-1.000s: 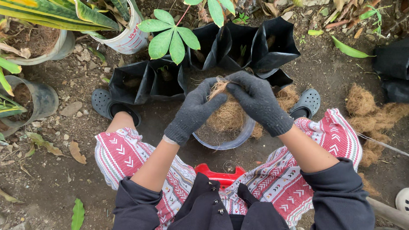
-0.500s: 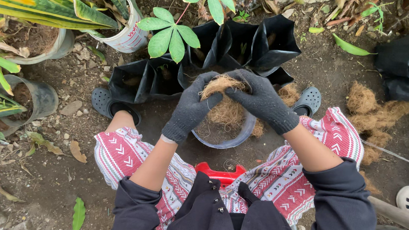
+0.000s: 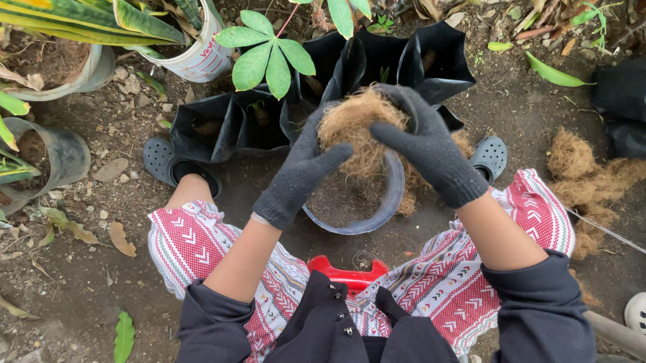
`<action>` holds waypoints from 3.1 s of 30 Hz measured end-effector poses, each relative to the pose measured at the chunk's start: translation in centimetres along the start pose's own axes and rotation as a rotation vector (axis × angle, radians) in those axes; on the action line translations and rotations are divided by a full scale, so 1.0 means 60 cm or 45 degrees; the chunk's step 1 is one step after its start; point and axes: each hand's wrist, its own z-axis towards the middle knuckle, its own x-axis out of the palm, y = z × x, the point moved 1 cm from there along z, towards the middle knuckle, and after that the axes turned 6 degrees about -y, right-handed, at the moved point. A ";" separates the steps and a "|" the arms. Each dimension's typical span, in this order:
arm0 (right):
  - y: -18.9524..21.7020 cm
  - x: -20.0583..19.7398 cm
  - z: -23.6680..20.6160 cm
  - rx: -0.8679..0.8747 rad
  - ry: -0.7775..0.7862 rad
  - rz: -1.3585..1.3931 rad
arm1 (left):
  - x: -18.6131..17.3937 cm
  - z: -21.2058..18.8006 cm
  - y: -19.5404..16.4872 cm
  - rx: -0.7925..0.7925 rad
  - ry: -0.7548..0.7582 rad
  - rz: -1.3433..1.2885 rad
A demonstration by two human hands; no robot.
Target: The person sits on the ground wearing gloves and shapes a handful of coconut coir fiber, pressing and folding it into a bowl-like liner over a plastic container holding soil. They first adjust their gloves, then pull apart and work the fibrous material with both hands.
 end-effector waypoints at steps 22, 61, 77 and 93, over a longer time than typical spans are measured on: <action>-0.007 0.015 -0.010 -0.051 -0.003 0.046 | -0.005 -0.002 0.051 0.037 -0.169 0.018; -0.026 0.018 -0.008 0.032 0.039 -0.310 | 0.005 -0.003 0.067 0.362 -0.152 0.224; -0.078 0.008 -0.002 -0.202 0.095 -0.235 | -0.018 -0.008 0.071 0.235 -0.056 0.203; -0.020 0.032 -0.015 0.358 0.260 -0.296 | -0.008 -0.017 0.025 -0.011 -0.268 -0.096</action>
